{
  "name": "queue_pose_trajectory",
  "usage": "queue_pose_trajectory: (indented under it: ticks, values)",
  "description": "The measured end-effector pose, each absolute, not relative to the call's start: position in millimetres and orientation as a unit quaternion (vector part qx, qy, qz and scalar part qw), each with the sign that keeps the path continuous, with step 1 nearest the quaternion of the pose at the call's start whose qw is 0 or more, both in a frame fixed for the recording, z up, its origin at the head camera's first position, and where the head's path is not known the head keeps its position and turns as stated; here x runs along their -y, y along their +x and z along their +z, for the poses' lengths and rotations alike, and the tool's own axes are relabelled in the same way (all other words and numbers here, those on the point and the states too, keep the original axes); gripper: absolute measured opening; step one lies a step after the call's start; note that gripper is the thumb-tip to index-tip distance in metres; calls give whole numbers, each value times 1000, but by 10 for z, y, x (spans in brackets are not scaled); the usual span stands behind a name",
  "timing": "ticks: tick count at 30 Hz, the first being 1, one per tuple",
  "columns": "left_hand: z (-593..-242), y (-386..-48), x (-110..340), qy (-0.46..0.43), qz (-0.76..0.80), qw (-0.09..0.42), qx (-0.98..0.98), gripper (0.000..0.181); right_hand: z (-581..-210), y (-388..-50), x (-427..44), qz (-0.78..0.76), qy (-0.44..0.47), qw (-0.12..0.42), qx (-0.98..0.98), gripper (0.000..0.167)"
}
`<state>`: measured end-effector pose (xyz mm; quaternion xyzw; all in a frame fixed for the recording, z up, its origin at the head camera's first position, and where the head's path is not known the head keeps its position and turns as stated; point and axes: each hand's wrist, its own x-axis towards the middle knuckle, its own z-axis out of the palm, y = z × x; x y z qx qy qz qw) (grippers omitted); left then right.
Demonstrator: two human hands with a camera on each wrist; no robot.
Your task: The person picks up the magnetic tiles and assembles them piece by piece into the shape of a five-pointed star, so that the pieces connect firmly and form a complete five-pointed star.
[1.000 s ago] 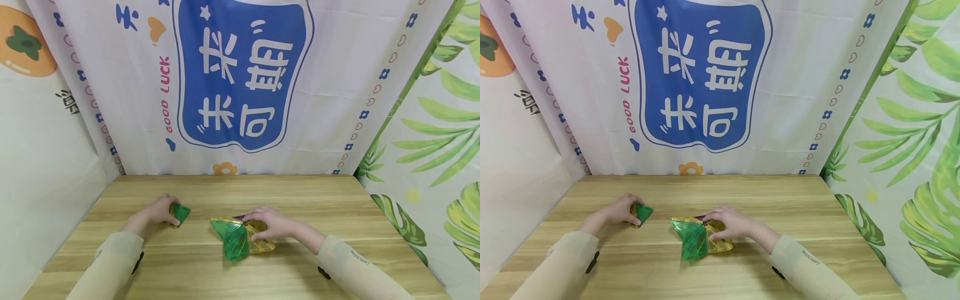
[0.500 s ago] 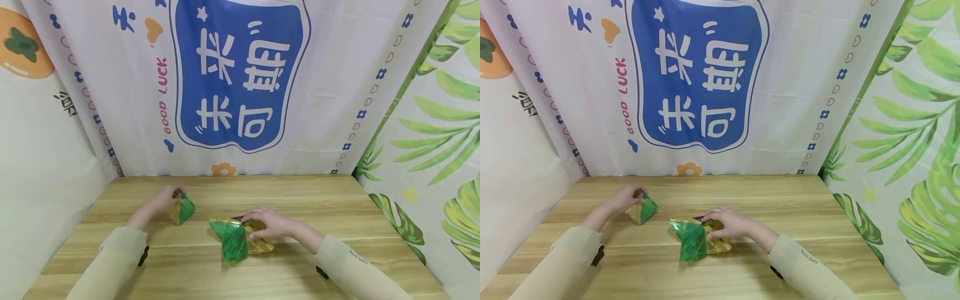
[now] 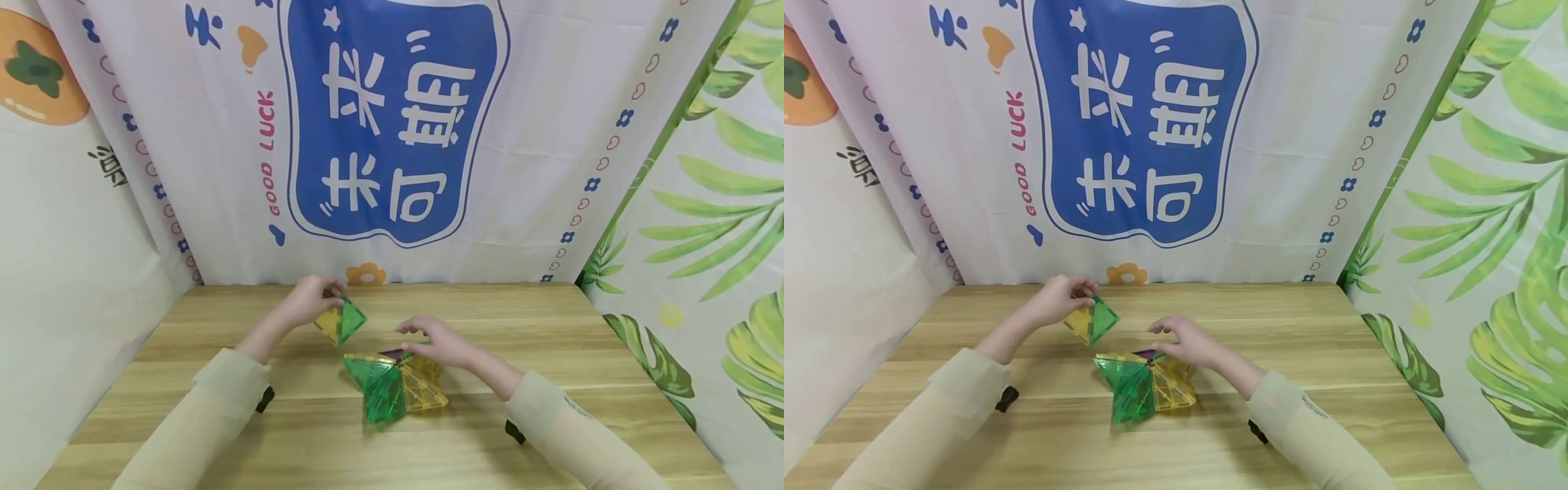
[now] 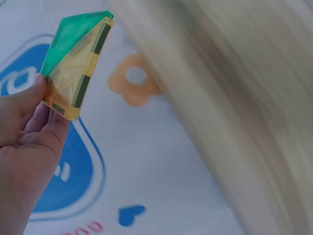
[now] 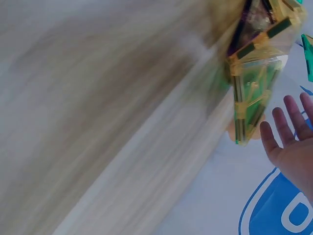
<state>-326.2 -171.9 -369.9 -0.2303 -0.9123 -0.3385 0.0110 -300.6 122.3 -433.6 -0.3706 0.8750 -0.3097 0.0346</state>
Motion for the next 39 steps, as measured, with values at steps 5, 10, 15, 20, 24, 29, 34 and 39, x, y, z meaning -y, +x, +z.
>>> queue_pose_trajectory:
  ticks: [5,10,15,20,24,29,34,39]
  values:
    - [-3645,-3238,1450,-243,-348,12,905,16,-4260,-3065,-1136,-371,-327,29,-869,36]
    - [-3650,-3245,1253,-265,-344,25,900,13,-4218,-3129,-1065,-390,-305,10,-869,33]
    - [-3687,-3260,1150,-279,-356,28,891,13,-4221,-3186,-1035,-404,-274,14,-873,24]
    - [-3741,-3286,1168,-279,-361,8,890,20,-4248,-3218,-1047,-414,-254,20,-874,17]
    - [-3805,-3324,1223,-274,-365,-24,889,25,-4280,-3236,-1066,-417,-238,37,-876,17]
    - [-3912,-3380,1257,-264,-378,-57,886,28,-4318,-3257,-1058,-444,-232,79,-862,21]
    - [-4015,-3426,1252,-258,-391,-67,881,29,-4336,-3279,-1062,-456,-237,111,-850,25]
    - [-4092,-3451,1215,-233,-414,-79,876,31,-4417,-3411,-1108,-456,-232,152,-846,27]
